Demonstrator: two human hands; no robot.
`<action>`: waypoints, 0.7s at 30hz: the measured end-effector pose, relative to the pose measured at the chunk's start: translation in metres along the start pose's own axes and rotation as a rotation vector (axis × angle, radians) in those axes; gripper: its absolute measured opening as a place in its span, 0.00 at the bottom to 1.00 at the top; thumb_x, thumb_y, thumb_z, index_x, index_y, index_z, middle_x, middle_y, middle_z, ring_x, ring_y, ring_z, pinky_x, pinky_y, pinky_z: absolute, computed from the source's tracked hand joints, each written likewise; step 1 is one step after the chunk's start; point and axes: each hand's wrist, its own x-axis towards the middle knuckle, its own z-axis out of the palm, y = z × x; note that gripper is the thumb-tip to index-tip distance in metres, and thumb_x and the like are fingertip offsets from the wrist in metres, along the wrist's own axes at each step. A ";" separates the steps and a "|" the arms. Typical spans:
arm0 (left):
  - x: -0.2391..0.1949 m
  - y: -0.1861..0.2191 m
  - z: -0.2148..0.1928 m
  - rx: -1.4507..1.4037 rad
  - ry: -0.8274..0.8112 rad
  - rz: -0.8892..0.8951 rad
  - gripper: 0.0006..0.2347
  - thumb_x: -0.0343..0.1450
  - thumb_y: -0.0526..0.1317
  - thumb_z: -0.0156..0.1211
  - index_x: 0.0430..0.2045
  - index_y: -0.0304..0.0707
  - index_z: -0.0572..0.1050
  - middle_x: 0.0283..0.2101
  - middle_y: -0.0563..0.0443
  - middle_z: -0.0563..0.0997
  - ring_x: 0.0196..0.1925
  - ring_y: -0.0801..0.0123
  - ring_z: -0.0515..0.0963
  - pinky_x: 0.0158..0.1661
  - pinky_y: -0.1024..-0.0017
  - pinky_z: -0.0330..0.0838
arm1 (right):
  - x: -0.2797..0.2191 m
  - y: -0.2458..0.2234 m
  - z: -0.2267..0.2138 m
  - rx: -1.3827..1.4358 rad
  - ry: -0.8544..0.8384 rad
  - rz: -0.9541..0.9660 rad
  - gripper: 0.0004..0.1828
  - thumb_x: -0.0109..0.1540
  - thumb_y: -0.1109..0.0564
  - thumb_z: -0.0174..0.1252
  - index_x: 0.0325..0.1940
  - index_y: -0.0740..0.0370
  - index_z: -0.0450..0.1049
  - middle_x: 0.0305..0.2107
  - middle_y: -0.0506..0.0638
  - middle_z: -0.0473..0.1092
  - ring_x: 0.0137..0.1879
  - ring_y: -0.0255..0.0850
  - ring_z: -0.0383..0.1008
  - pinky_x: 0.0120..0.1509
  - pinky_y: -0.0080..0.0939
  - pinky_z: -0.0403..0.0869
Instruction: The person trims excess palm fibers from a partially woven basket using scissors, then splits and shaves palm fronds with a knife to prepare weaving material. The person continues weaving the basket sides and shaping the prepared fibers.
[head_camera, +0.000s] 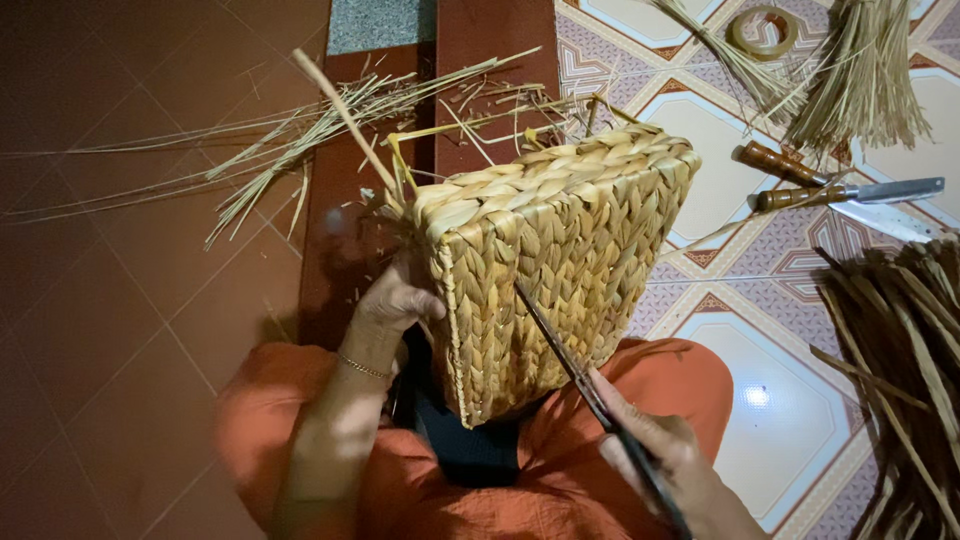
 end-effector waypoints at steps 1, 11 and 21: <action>0.000 -0.001 0.000 -0.017 -0.025 -0.004 0.48 0.52 0.39 0.86 0.68 0.28 0.63 0.66 0.42 0.73 0.71 0.56 0.70 0.70 0.56 0.65 | 0.001 0.000 0.001 0.083 -0.014 0.090 0.36 0.65 0.57 0.57 0.76 0.65 0.58 0.16 0.39 0.63 0.18 0.30 0.62 0.23 0.30 0.59; -0.004 -0.006 -0.006 -0.063 -0.096 -0.006 0.47 0.53 0.33 0.83 0.70 0.35 0.62 0.68 0.45 0.73 0.73 0.55 0.68 0.71 0.55 0.63 | 0.009 -0.010 -0.009 0.238 -0.094 0.293 0.38 0.68 0.38 0.44 0.75 0.63 0.59 0.15 0.41 0.63 0.17 0.29 0.62 0.20 0.31 0.63; -0.002 -0.003 0.000 -0.109 -0.161 0.027 0.48 0.53 0.32 0.83 0.71 0.36 0.60 0.72 0.46 0.68 0.74 0.56 0.66 0.71 0.56 0.62 | 0.004 0.025 -0.007 0.153 -0.047 0.216 0.23 0.70 0.50 0.53 0.54 0.77 0.69 0.16 0.49 0.64 0.16 0.39 0.64 0.18 0.44 0.68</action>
